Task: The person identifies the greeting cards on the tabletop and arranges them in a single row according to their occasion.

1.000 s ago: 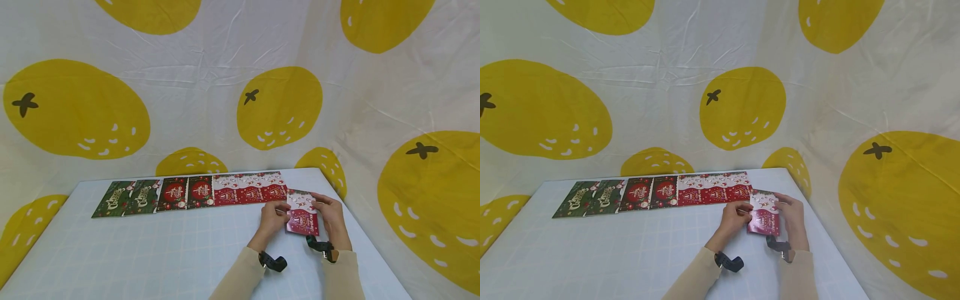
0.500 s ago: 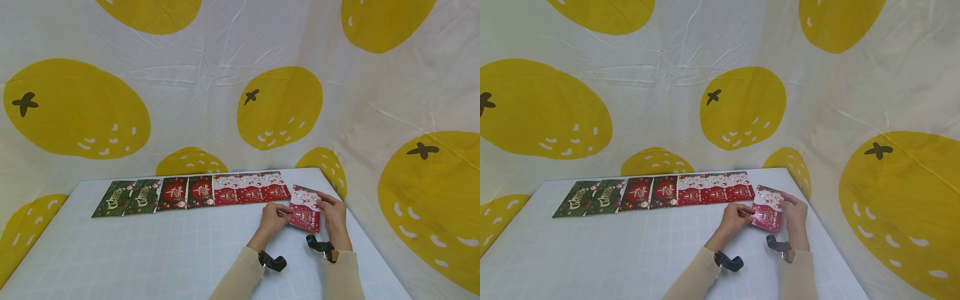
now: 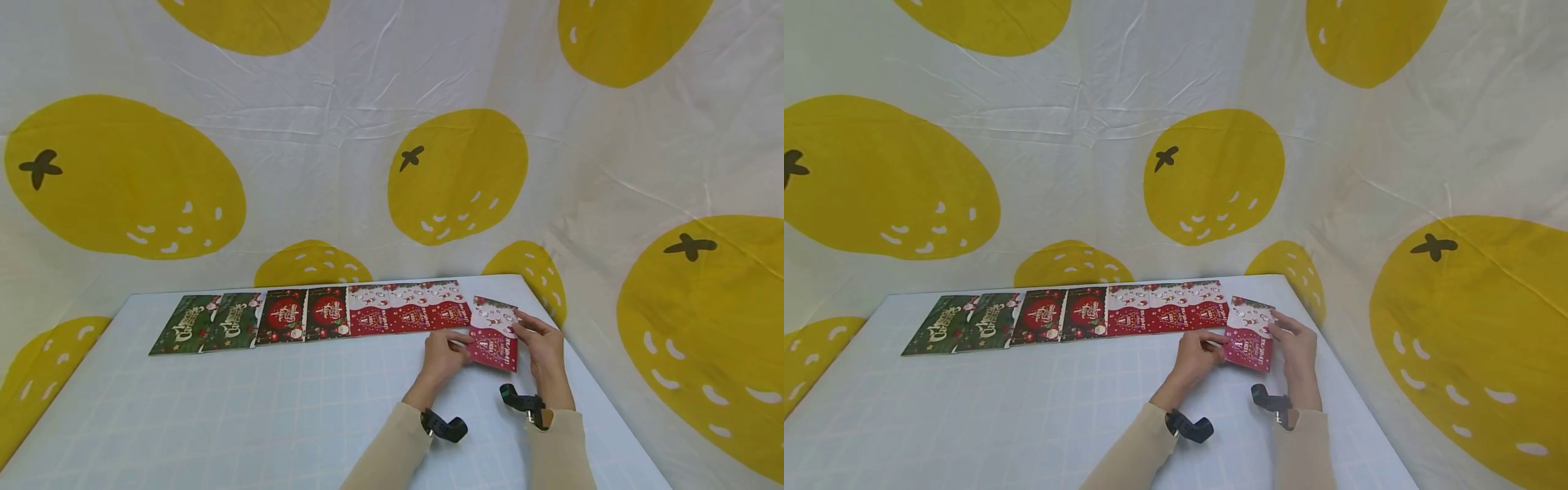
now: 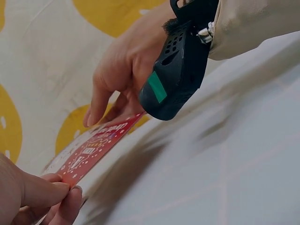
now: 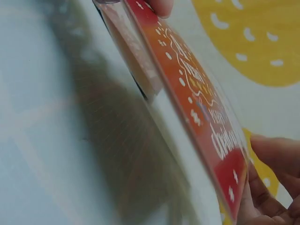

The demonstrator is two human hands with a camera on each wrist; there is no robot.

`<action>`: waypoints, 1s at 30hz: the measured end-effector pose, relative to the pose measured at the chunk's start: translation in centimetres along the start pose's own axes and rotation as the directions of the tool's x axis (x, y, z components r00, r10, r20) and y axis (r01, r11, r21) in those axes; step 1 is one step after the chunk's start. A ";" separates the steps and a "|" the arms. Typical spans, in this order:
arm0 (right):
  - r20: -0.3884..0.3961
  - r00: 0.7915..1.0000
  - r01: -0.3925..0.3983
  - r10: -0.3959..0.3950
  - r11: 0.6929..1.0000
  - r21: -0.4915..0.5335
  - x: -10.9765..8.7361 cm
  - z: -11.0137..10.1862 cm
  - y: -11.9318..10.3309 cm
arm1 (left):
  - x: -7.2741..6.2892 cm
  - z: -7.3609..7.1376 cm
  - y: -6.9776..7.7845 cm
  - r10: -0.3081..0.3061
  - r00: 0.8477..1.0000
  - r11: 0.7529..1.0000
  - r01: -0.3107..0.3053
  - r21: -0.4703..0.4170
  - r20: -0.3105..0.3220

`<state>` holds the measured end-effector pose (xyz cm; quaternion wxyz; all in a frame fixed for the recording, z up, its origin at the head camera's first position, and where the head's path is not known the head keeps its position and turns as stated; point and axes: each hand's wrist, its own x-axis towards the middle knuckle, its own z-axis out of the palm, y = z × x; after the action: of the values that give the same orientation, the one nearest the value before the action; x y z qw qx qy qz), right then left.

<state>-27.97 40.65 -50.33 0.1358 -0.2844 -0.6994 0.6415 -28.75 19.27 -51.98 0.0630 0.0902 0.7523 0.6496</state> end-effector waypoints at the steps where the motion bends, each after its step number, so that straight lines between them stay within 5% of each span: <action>1: 0.023 1.000 0.010 -0.010 1.000 -0.009 -0.1 0.0 0.0 | 0.0 0.0 0.0 -0.007 1.000 1.000 0.006 -0.015 -0.012; 8: 0.165 0.986 0.015 -0.007 0.999 -0.043 -0.6 0.5 -0.4 | 0.2 -0.6 -0.1 -0.029 0.996 0.994 0.019 -0.110 -0.090; 19: 0.336 0.942 0.059 -0.017 0.992 -0.114 -1.4 0.6 -0.8 | 0.5 -1.1 -0.2 -0.021 0.986 0.993 0.001 -0.119 -0.166; 30: 0.360 0.932 0.085 -0.032 0.987 -0.133 -1.7 0.8 -0.8 | 0.6 -1.2 0.0 -0.040 0.977 0.992 0.013 -0.128 -0.209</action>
<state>-27.25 38.99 -49.33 0.0047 -0.1515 -0.7659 0.6249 -29.56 18.27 -51.82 -0.0029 0.0065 0.7135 0.7006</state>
